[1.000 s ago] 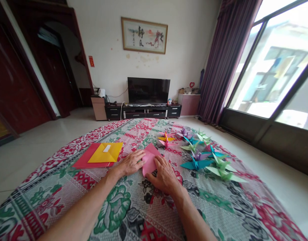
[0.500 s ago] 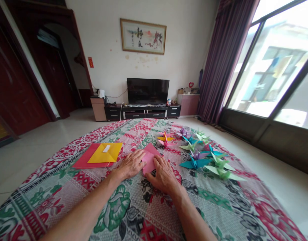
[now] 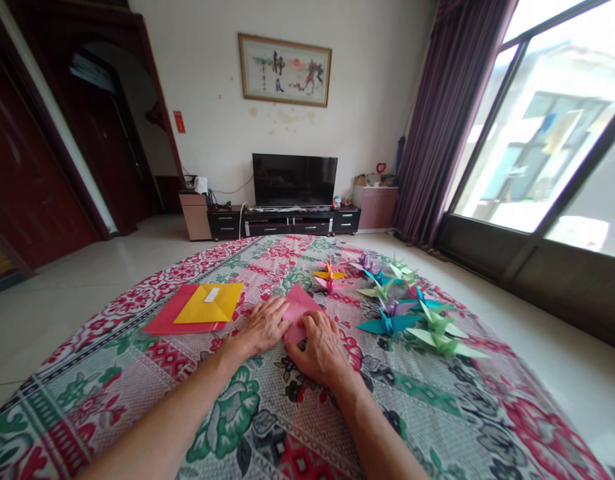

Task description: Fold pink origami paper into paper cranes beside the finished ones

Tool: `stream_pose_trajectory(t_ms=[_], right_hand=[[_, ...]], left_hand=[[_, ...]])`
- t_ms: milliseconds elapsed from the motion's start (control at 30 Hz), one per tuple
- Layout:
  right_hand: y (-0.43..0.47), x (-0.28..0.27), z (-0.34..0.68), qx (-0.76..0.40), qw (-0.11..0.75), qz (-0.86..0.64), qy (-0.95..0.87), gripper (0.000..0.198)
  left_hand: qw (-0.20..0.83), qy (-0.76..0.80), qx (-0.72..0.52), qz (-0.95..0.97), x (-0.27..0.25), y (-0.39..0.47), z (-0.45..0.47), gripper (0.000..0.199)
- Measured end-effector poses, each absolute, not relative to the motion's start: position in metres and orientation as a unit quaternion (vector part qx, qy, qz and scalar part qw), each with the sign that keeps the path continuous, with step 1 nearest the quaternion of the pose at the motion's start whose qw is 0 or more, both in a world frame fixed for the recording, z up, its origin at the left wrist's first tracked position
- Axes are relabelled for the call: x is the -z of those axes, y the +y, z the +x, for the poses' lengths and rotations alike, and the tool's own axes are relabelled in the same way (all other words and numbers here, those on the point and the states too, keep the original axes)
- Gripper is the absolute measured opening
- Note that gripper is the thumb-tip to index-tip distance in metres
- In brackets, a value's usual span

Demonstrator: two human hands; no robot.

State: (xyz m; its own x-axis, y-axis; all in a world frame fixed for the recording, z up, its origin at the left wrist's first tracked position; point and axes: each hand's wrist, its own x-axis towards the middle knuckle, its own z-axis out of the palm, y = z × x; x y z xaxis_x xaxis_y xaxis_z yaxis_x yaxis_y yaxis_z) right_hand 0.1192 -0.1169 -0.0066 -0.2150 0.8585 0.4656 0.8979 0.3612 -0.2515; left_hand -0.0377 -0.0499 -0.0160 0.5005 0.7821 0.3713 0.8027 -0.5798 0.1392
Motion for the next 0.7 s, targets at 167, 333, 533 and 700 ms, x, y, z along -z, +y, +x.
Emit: stream_pose_trajectory(t_ms=[167, 333, 533, 700], right_hand=[[-0.118, 0.006, 0.119, 0.031, 0.270, -0.561, -0.782, 0.032], [-0.115, 0.006, 0.122, 0.016, 0.271, -0.566, -0.778, 0.038], [-0.109, 0.007, 0.129, -0.013, 0.246, -0.580, -0.777, 0.052], [-0.101, 0.003, 0.132, -0.035, 0.215, -0.591, -0.777, 0.063]], left_hand=[[0.047, -0.473, 0.199, -0.857, 0.019, -0.052, -0.033, 0.042], [0.053, -0.483, 0.199, -0.851, 0.022, -0.051, -0.029, 0.042], [0.061, -0.493, 0.200, -0.845, 0.022, -0.053, -0.027, 0.043], [0.080, -0.526, 0.179, -0.827, 0.016, -0.054, -0.022, 0.042]])
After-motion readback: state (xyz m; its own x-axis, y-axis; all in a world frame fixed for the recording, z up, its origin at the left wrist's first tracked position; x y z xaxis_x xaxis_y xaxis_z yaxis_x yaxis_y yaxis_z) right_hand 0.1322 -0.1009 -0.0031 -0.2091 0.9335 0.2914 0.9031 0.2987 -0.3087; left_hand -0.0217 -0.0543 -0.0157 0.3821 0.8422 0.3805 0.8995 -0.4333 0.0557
